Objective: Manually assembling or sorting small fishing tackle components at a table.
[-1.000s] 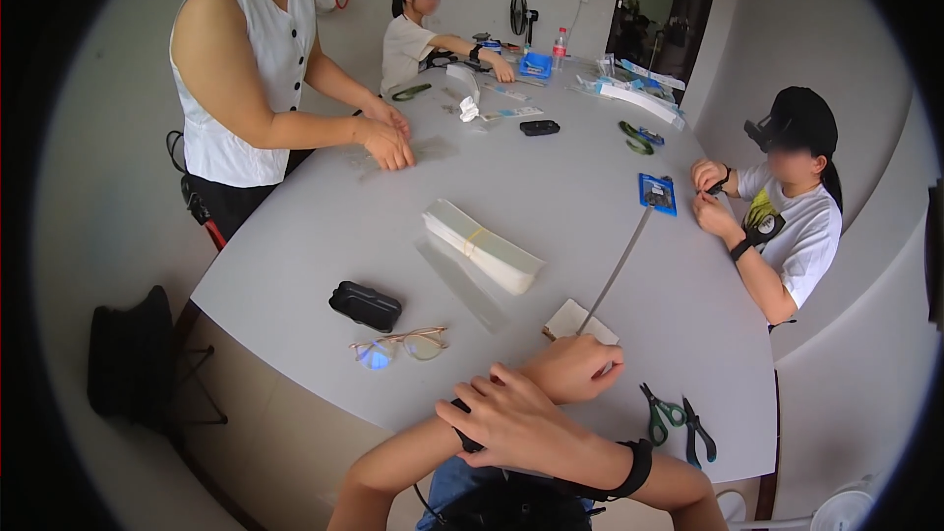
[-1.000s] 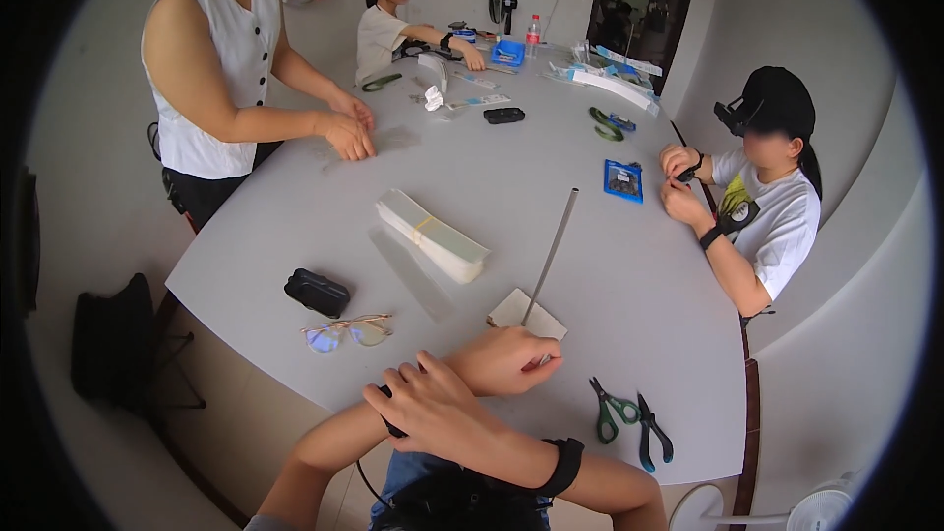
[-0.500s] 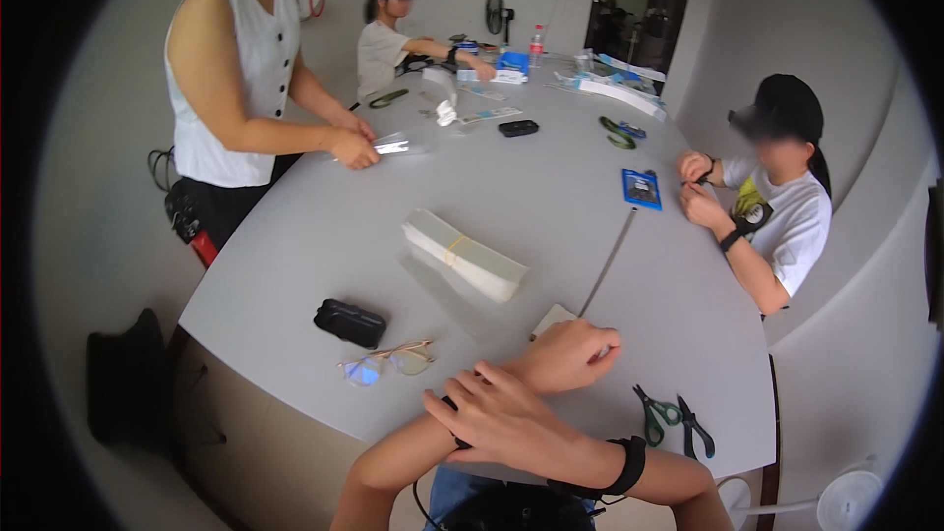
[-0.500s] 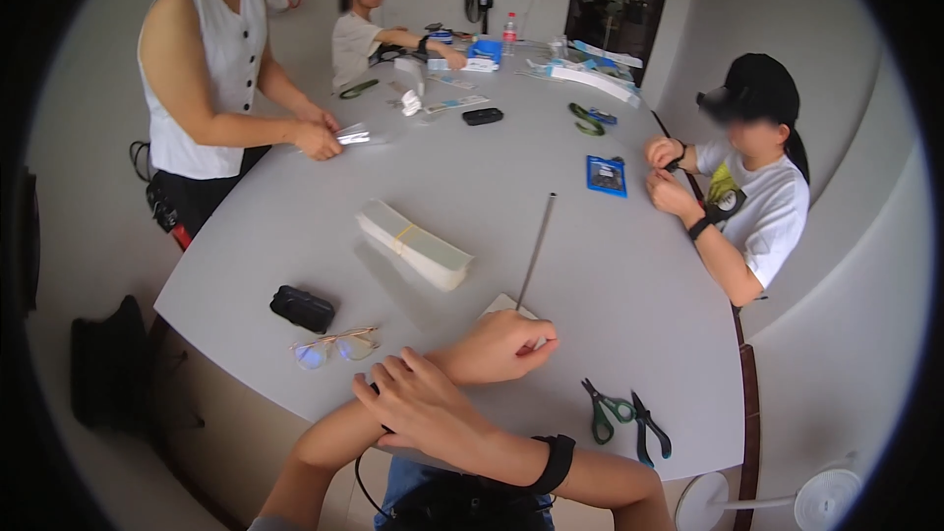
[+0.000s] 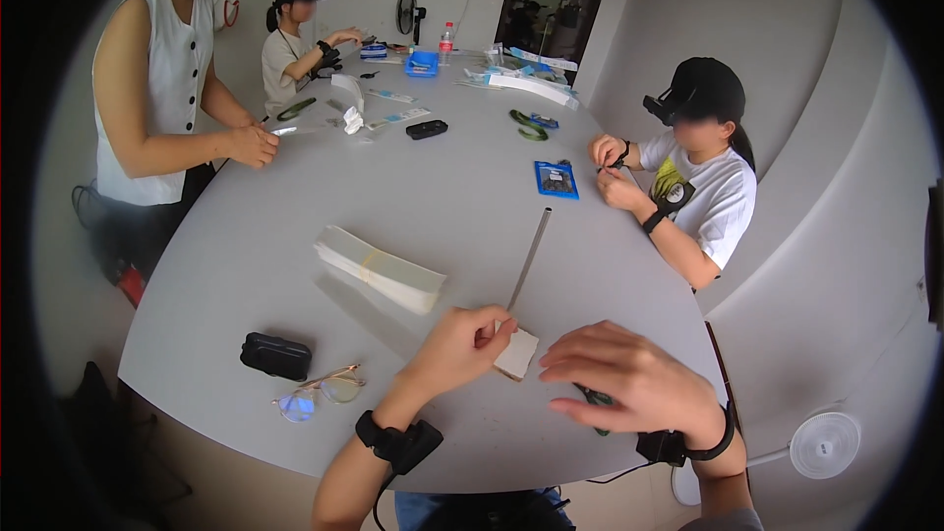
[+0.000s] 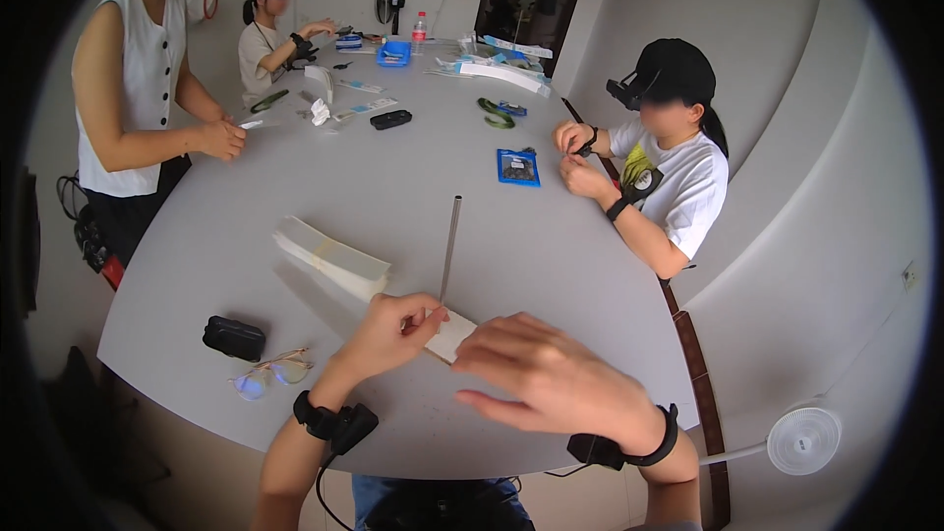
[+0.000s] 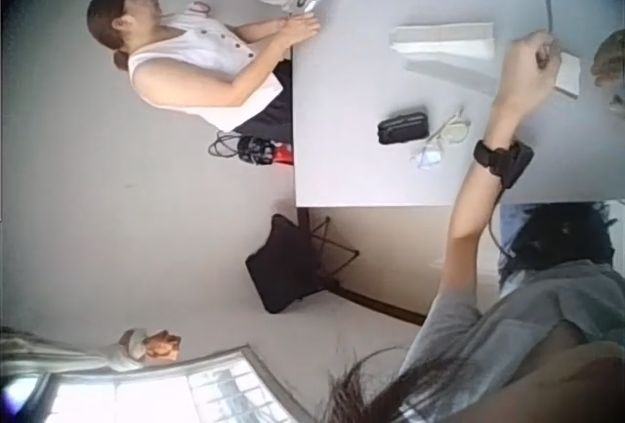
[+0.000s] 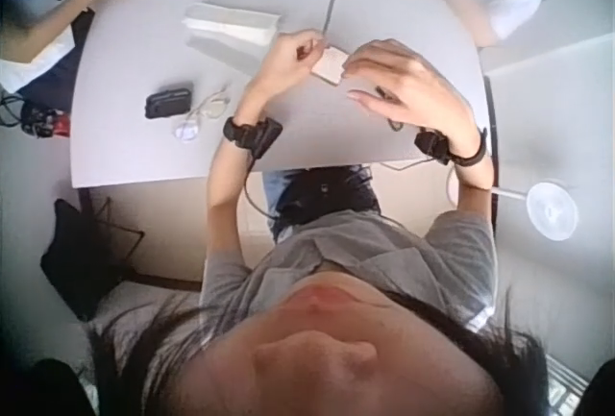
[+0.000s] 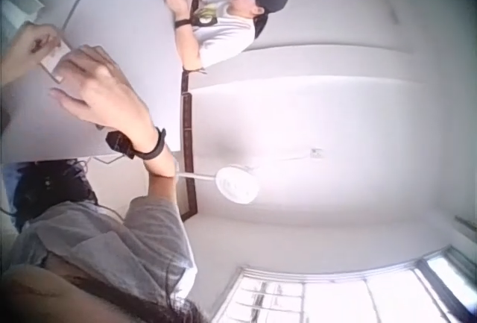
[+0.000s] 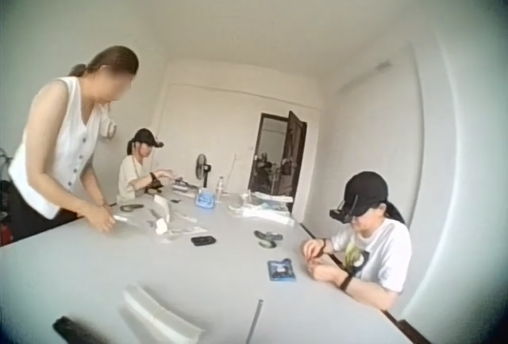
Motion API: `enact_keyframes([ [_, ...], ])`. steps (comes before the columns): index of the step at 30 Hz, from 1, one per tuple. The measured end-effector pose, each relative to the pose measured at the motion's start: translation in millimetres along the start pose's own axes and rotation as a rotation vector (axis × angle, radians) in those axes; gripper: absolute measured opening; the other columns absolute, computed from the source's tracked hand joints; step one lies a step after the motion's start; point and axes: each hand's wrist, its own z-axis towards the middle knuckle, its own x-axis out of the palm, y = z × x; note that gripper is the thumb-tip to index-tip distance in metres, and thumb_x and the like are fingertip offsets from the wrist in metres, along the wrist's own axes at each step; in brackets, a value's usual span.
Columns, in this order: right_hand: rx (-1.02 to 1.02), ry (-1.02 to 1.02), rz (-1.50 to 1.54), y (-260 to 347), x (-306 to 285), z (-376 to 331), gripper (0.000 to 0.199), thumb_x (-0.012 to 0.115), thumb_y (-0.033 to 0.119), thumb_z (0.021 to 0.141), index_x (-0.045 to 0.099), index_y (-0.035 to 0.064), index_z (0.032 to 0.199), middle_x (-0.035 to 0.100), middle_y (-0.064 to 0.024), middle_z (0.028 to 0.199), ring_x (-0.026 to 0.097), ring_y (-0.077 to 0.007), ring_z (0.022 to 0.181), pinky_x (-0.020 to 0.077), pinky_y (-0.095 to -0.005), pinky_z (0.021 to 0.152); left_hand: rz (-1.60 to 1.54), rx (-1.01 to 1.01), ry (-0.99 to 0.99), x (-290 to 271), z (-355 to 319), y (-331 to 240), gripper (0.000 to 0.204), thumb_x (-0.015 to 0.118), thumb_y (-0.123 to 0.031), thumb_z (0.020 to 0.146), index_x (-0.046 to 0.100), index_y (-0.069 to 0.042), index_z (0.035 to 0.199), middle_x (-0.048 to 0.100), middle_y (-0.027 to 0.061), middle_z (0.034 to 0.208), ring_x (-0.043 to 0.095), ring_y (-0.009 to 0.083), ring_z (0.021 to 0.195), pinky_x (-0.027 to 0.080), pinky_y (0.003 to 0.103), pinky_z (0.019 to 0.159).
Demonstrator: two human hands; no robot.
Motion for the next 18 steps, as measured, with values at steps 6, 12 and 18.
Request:
enact_keyframes([
  [6,0.152,-0.114,0.060,-11,-10,-1,0.015,0.071,0.008,0.074,0.065,0.0014,0.086,0.065,-0.0098,0.080,0.061,-0.0269,0.073,0.0488,-0.0343,0.072,-0.024,-0.045,-0.051,-5,0,6,0.009,0.061,-0.010,0.087,0.064,-0.003,0.081,0.041,-0.0008,0.046,0.034,0.0056,0.044,0.029,0.024,0.043],
  [12,0.098,-0.125,0.063,-5,3,16,0.013,0.070,0.007,0.074,0.065,0.0014,0.084,0.065,-0.0094,0.078,0.061,-0.0263,0.070,0.0491,-0.0341,0.071,-0.077,-0.016,-0.086,-3,2,7,0.012,0.061,-0.011,0.087,0.062,-0.003,0.078,0.041,-0.0012,0.047,0.034,0.0052,0.045,0.029,0.024,0.043],
  [18,0.049,-0.094,0.114,0,9,32,0.015,0.072,0.004,0.071,0.067,0.0020,0.085,0.066,-0.0096,0.080,0.063,-0.0247,0.074,0.0484,-0.0329,0.074,-0.092,0.001,-0.127,-9,-2,10,0.014,0.061,-0.012,0.086,0.060,-0.001,0.077,0.043,0.0032,0.046,0.036,0.0089,0.041,0.031,0.027,0.042],
])
